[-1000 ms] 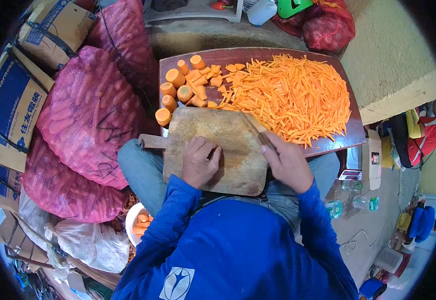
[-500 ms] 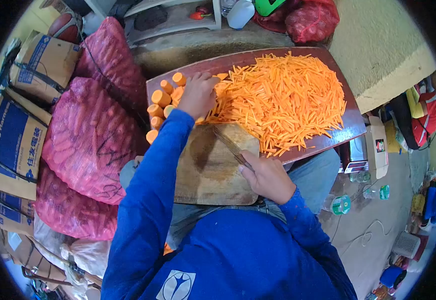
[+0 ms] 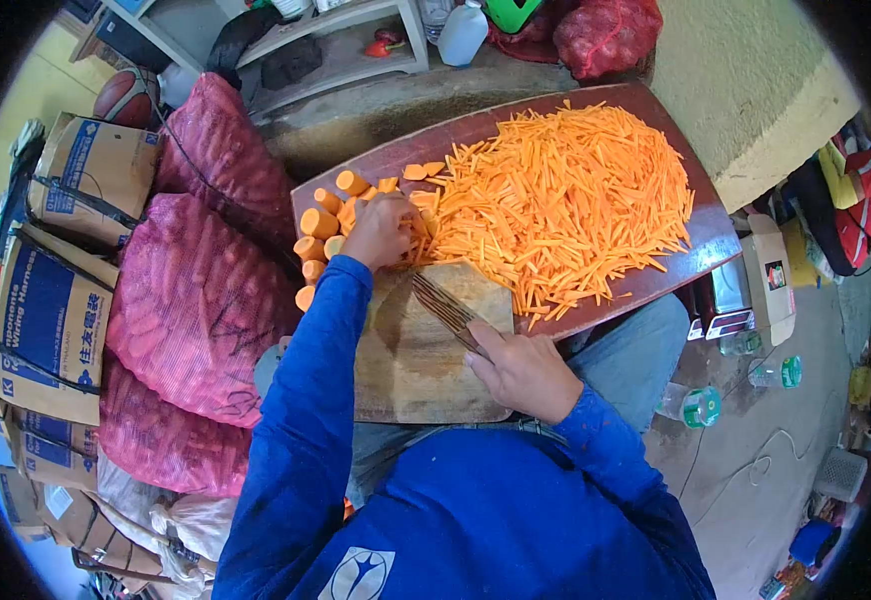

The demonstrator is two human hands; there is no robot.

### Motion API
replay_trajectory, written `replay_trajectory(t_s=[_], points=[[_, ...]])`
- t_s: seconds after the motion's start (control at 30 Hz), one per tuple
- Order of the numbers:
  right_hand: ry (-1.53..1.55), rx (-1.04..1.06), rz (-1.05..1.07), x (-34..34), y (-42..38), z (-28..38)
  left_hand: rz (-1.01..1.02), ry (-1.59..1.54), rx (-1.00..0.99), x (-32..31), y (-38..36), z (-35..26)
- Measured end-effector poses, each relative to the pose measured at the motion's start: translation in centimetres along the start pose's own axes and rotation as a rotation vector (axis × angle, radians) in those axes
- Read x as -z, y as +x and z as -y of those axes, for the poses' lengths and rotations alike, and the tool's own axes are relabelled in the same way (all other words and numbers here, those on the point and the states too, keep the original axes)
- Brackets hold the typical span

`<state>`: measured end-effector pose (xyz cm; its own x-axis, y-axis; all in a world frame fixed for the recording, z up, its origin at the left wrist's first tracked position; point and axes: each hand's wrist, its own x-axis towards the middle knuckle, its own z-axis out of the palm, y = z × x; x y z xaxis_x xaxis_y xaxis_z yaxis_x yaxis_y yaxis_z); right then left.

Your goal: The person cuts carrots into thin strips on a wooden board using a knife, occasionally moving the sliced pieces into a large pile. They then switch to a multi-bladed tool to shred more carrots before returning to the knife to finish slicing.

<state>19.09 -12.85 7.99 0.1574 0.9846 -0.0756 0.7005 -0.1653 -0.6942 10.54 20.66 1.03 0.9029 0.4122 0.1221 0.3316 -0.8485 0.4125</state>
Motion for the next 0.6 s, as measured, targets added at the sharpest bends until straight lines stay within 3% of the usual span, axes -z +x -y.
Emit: replay_trajectory(t_s=[0.13, 0.23, 0.3, 0.33, 0.4, 0.6], points=[[-0.016, 0.013, -0.039, -0.5, -0.2, 0.0, -0.060, -0.109, 0.041, 0.4, 1.7, 0.4], [-0.022, 0.025, -0.062, -0.7, -0.1, -0.2, -0.001, 0.058, 0.046, -0.7, 3.4, -0.1], [-0.034, 0.021, -0.056, -0.7, -0.1, -0.4, -0.097, 0.386, -0.087, -2.4, 4.0, 0.2], [-0.026, 0.022, -0.056, -0.7, -0.2, -0.5, -0.101, 0.384, -0.090, -2.3, 4.6, 0.6], [-0.019, 0.021, -0.057, -0.9, -0.1, -0.7, 0.090, 0.335, -0.021, -1.7, 5.3, 1.0], [0.002, 0.018, -0.060, -0.8, -0.1, -0.8, -0.081, 0.179, -0.023, 0.4, 1.9, -1.1]])
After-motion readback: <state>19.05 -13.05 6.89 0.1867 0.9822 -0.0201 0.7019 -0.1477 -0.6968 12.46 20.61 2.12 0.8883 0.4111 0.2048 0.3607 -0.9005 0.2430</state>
